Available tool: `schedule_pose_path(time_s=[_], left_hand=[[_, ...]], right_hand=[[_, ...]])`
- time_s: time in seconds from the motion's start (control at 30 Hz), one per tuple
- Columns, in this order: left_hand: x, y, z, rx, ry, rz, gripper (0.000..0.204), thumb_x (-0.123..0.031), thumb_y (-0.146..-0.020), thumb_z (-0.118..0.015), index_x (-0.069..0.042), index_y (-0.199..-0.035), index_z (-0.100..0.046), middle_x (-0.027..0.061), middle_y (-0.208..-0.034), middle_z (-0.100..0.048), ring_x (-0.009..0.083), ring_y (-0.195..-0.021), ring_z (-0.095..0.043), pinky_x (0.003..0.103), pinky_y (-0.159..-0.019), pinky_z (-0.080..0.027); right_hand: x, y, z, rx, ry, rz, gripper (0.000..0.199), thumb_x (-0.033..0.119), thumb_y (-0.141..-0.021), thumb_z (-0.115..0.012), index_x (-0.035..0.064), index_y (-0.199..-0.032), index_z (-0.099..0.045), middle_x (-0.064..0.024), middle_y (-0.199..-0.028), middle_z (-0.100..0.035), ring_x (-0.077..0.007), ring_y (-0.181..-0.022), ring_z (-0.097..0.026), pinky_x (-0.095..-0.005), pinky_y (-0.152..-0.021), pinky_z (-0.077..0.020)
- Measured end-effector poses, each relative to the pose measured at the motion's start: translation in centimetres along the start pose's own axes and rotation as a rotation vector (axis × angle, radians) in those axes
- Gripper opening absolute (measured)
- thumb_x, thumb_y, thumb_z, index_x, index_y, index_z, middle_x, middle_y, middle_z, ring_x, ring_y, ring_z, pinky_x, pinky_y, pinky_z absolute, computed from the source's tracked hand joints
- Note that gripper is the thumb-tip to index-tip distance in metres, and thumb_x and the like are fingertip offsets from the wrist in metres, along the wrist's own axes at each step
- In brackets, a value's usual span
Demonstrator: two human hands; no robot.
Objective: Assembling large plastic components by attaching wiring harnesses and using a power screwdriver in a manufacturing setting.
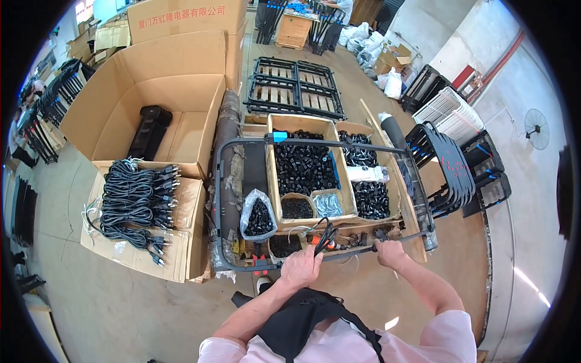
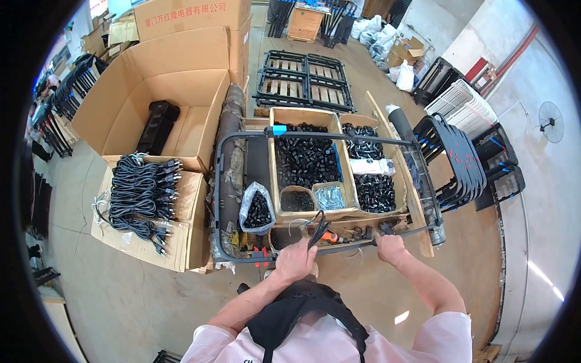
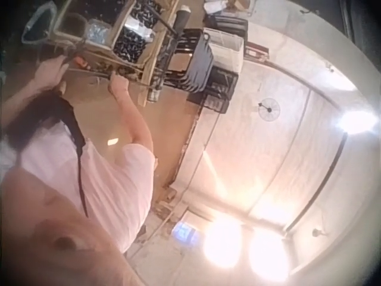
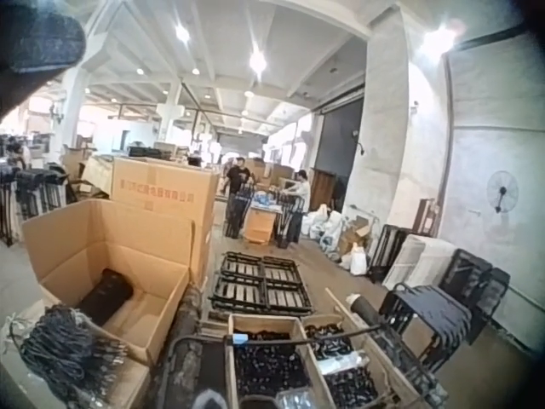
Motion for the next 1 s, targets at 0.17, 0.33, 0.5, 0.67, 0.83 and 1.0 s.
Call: schedule_pose_path(time_s=[0.17,0.33,0.5,0.67,0.83,1.0], left_hand=[[-0.4,0.1,0.6,0.081,-0.017,0.088,0.035,-0.034,-0.104,-0.056,0.0,-0.112,-0.059,0.0233,-0.079,-0.07,0.0427,-0.075,-0.071,0.054,-0.068,-0.057],[-0.2,0.4,0.4,0.101,0.029,0.098,0.037,-0.035,-0.104,-0.055,-0.001,-0.114,-0.06,0.0251,-0.084,-0.07,0.045,-0.079,-0.071,0.056,-0.072,-0.056],[-0.9,-0.1,0.8,0.019,0.036,0.025,0.033,-0.032,-0.104,-0.056,0.0,-0.115,-0.059,0.0238,-0.085,-0.07,0.0431,-0.082,-0.07,0.054,-0.074,-0.055],[-1.6,-0.9,1.1,0.084,0.402,0.129,0.031,-0.031,-0.107,-0.056,-0.002,-0.116,-0.055,0.022,-0.082,-0.067,0.0423,-0.076,-0.07,0.051,-0.068,-0.054],[-2.5,-0.7,-0.8,0.219,0.52,0.044,0.037,-0.038,-0.11,-0.053,-0.003,-0.118,-0.054,0.0119,-0.079,-0.062,0.0248,-0.067,-0.067,0.04,-0.062,-0.053],[-2.2,-0.2,-2.2,0.448,0.946,0.459,0.034,-0.039,-0.115,-0.042,-0.009,-0.11,-0.056,-0.0001,-0.086,-0.053,0.0105,-0.068,-0.051,0.026,-0.061,-0.044]], right_hand=[[1.2,0.4,2.3,-0.044,-0.128,0.039,0.044,0.036,-0.09,-0.072,0.0024,-0.115,-0.06,-0.0194,-0.101,-0.074,-0.0372,-0.097,-0.074,-0.0497,-0.08,-0.0601],[0.3,-0.8,-0.2,-0.15,-0.29,-0.04,0.042,0.035,-0.091,-0.07,0.0016,-0.115,-0.06,-0.0209,-0.094,-0.075,-0.04,-0.095,-0.074,-0.0508,-0.085,-0.0593],[0.2,-0.3,-0.5,-0.138,-0.331,-0.244,0.05,0.046,-0.095,-0.066,0.0009,-0.116,-0.065,-0.0269,-0.097,-0.074,-0.0427,-0.091,-0.073,-0.0512,-0.084,-0.0577],[7.1,-0.3,9.5,0.125,-1.697,0.05,0.068,0.054,-0.109,-0.047,-0.0037,-0.144,-0.057,-0.0195,-0.12,-0.073,-0.0305,-0.114,-0.071,-0.0493,-0.095,-0.0541],[9.8,-3.5,14.2,0.226,-2.445,0.082,0.057,0.045,-0.113,-0.044,-0.0038,-0.136,-0.061,-0.0127,-0.114,-0.073,-0.027,-0.112,-0.07,-0.0408,-0.089,-0.0558],[8.5,-6.7,14.7,-0.065,-2.614,0.005,0.028,0.028,-0.112,-0.05,0.0033,-0.11,-0.062,-0.0022,-0.082,-0.064,-0.0233,-0.084,-0.068,-0.0376,-0.081,-0.0558]])
Point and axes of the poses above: each hand's wrist, its own y-axis away from the middle knuckle, its own z-axis out of the back of the hand, x = y × z, the point moved 5 cm from there along -y, towards the middle knuckle
